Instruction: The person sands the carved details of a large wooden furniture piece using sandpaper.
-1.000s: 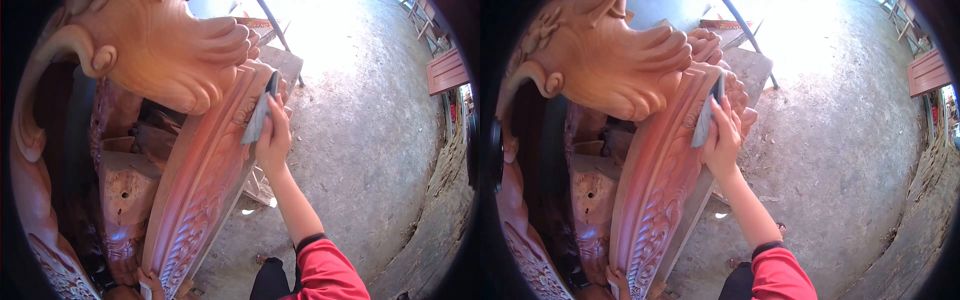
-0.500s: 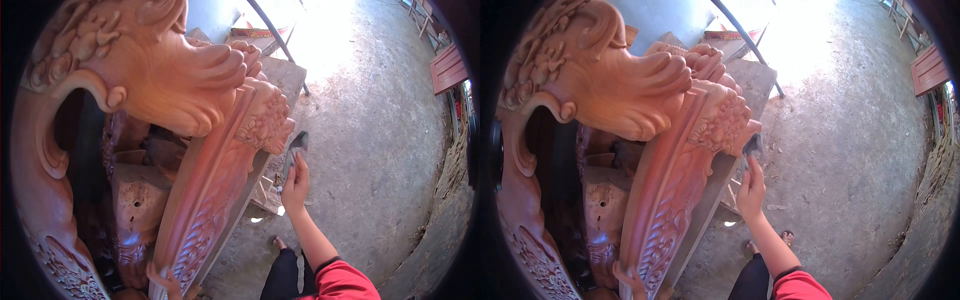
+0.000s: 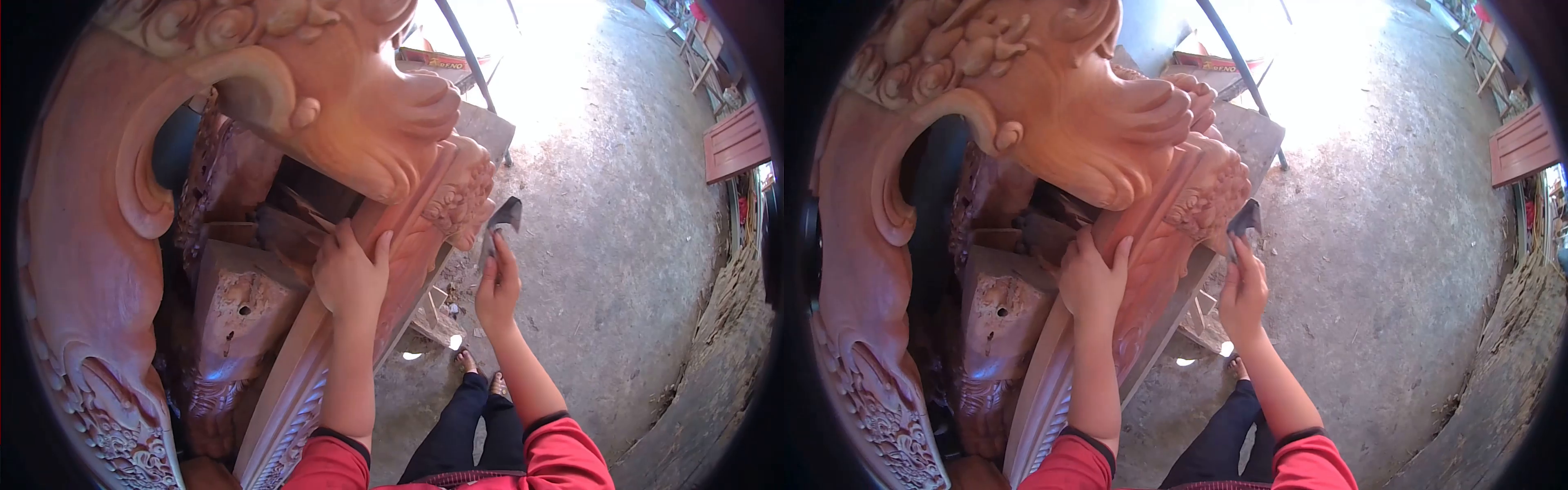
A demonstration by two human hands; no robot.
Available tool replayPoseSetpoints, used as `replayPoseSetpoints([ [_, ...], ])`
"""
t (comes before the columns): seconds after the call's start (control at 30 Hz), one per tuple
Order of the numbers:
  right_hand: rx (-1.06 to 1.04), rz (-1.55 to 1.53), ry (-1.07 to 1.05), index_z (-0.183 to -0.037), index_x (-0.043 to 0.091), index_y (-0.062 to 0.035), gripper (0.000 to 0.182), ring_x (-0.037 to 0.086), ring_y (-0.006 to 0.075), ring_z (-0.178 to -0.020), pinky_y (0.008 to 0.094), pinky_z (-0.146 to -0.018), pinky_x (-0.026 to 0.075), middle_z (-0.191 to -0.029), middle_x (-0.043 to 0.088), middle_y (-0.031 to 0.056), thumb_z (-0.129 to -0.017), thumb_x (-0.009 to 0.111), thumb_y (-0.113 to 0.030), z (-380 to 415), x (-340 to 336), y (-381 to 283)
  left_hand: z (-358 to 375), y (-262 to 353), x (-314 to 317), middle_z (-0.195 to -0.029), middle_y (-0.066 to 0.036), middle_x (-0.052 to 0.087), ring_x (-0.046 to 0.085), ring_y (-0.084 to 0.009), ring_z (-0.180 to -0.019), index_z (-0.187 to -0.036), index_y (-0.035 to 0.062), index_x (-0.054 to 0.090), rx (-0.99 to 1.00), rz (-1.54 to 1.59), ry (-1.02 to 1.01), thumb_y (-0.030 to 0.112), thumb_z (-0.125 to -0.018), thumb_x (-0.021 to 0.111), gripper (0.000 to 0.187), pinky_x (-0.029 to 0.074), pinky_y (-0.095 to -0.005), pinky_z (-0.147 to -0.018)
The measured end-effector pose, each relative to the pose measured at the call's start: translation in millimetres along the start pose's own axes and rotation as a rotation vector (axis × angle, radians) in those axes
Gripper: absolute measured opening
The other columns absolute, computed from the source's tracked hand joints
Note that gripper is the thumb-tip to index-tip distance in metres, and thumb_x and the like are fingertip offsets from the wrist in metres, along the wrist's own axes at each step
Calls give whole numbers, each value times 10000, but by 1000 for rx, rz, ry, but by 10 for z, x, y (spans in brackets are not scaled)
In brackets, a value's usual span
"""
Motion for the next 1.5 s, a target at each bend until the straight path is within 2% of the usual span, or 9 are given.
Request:
replayPoseSetpoints([
  [0.07, 16, -53, 24, -1192, 481, 23, 325, 534, 259, -1100, 364, -935, 384, -1147, 559, 196, -870, 441, 5, -11, 32, -106, 2, 4, -18, -908, -188, 580, 586, -339, -829, -1049, 33, 516, 1, -8, -7, 483, -775, 580, 531, 466, -419, -715],
  [0.13, -351, 123, -67, -1133, 527, 27, 316, 538, 311, -1090, 429, -954, 349, -1095, 584, 209, -820, 480, 17, -10, 198, -348, 4, -6, -27, -901, -184, 581, 586, -341, -821, -1051, 39, 517, -7, -1, -6, 485, -777, 576, 527, 467, -419, -707],
  [0.4, -247, 198, 102, -1131, 548, -28, 335, 481, 354, -1114, 511, -957, 291, -1105, 555, 213, -802, 495, -61, -545, 726, -274, 5, -8, 28, -900, -180, 583, 587, -344, -814, -1060, 58, 518, -1, -8, 3, 499, -782, 564, 524, 469, -420, -695],
  [0.6, -42, 99, 225, -1169, 524, -46, 323, 483, 381, -1098, 490, -955, 305, -1132, 545, 218, -860, 436, -68, -1154, 589, 41, -8, 26, -18, -974, -191, 586, 568, -368, -898, -1104, 39, 520, -78, 18, -54, 521, -774, 565, 586, 461, -440, -734],
  [0.7, 320, -284, 128, -1211, 491, -42, 336, 455, 387, -1131, 441, -990, 296, -1212, 498, 206, -889, 406, -86, -1018, 585, 361, -5, 45, -25, -984, -200, 583, 563, -376, -909, -1112, 31, 516, -98, 9, -78, 524, -769, 571, 603, 456, -443, -744],
  [0.8, -60, -3, 187, -1222, 474, -25, 340, 436, 364, -1150, 401, -988, 301, -1223, 491, 201, -898, 398, -97, -649, 528, 112, -24, 80, -18, -1003, -209, 580, 559, -379, -921, -1113, 23, 517, -112, -8, -57, 529, -764, 576, 618, 452, -441, -755],
  [1.17, 465, -426, 204, -1233, 432, 32, 363, 473, 241, -1119, 312, -964, 328, -1217, 484, 188, -927, 380, -156, -1205, 531, 545, -27, 39, 46, -938, -199, 586, 566, -389, -870, -1073, 53, 524, -103, -10, -8, 544, -733, 601, 602, 453, -458, -726],
  [1.37, 390, -295, 92, -1223, 460, -16, 350, 479, 334, -1098, 384, -939, 348, -1206, 501, 203, -911, 382, -154, -536, 465, 511, -32, 55, 45, -1015, -260, 571, 547, -403, -947, -1091, -39, 512, -162, 24, -70, 473, -755, 626, 623, 425, -425, -803],
  [1.5, 282, -299, 244, -1215, 467, -26, 345, 501, 346, -1065, 390, -924, 356, -1166, 527, 205, -911, 386, -165, -1096, 450, 626, -34, 42, 67, -992, -260, 576, 554, -395, -935, -1076, -38, 512, -166, 0, -83, 487, -750, 629, 629, 427, -418, -793],
])
Point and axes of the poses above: each hand's wrist, its own z-axis away from the middle knuckle, its own x-axis out of the palm, y = z × x, the point moved 4 cm from there along -z, towards the middle knuckle
